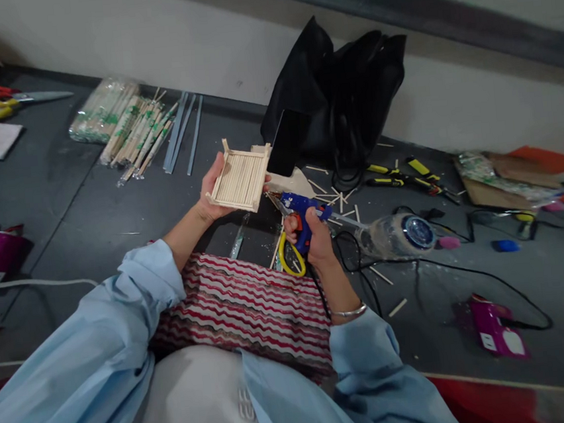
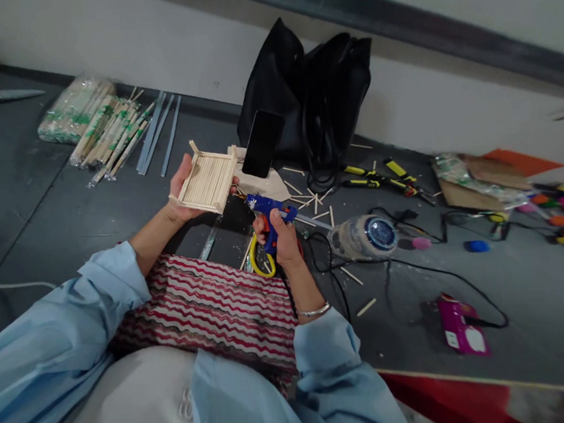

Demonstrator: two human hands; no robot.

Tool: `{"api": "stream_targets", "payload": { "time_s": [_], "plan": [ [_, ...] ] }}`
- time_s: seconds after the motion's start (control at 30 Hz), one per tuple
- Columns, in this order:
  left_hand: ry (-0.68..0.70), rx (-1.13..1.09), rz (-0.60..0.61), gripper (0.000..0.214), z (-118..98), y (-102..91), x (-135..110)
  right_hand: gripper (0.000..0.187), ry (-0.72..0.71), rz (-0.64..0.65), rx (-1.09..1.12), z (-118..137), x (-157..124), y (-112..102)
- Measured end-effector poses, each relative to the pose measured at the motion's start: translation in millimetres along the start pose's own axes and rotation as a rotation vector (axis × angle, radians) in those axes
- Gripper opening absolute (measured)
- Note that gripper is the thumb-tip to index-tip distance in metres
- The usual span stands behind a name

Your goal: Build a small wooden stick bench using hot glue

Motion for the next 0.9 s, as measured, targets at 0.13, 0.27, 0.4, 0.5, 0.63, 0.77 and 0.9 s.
{"api": "stream_targets", "payload": {
  "time_s": [0.13,0.27,0.4,0.5,0.63,0.77,0.9],
  "plan": [
    [-0.009,-0.006,0.004,0.089,0.4,1.5,-0.5,0.061,0.006,-0.007,-0.006,-0.6,0.9,-1.5],
    [-0.015,-0.046,0.01,0.088,0.4,2.3,0.4,0.062,0.012,0.004,0.004,-0.5,2.6,-1.3],
    [-0.021,-0.086,-0.012,0.087,1.6,-0.4,1.0,0.062,0.011,-0.005,-0.017,0.0,2.6,-1.8],
    [-0.011,-0.051,-0.028,0.087,1.3,-0.8,-0.1,0.062,0.019,-0.014,-0.009,-1.5,2.5,-2.6],
    [0.001,0.009,-0.007,0.086,0.3,1.9,-1.1,0.061,0.022,-0.017,0.021,-2.3,3.0,-2.8],
    [0.002,0.042,-0.009,0.087,0.1,2.5,-1.0,0.06,0.02,-0.02,0.018,-1.5,3.0,-2.9],
    [-0.012,0.053,-0.059,0.089,0.7,1.7,-2.0,0.06,0.014,-0.006,0.003,-0.6,2.8,-2.0]
  ]
}}
Point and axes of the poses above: each hand's wrist, its own x-axis towards the middle knuckle, its own y-axis out of the palm, z = x × y, the point moved 9 cm from there along x, towards the middle knuckle, and after that the axes turned 3 degrees about x, right-handed, at the moved point
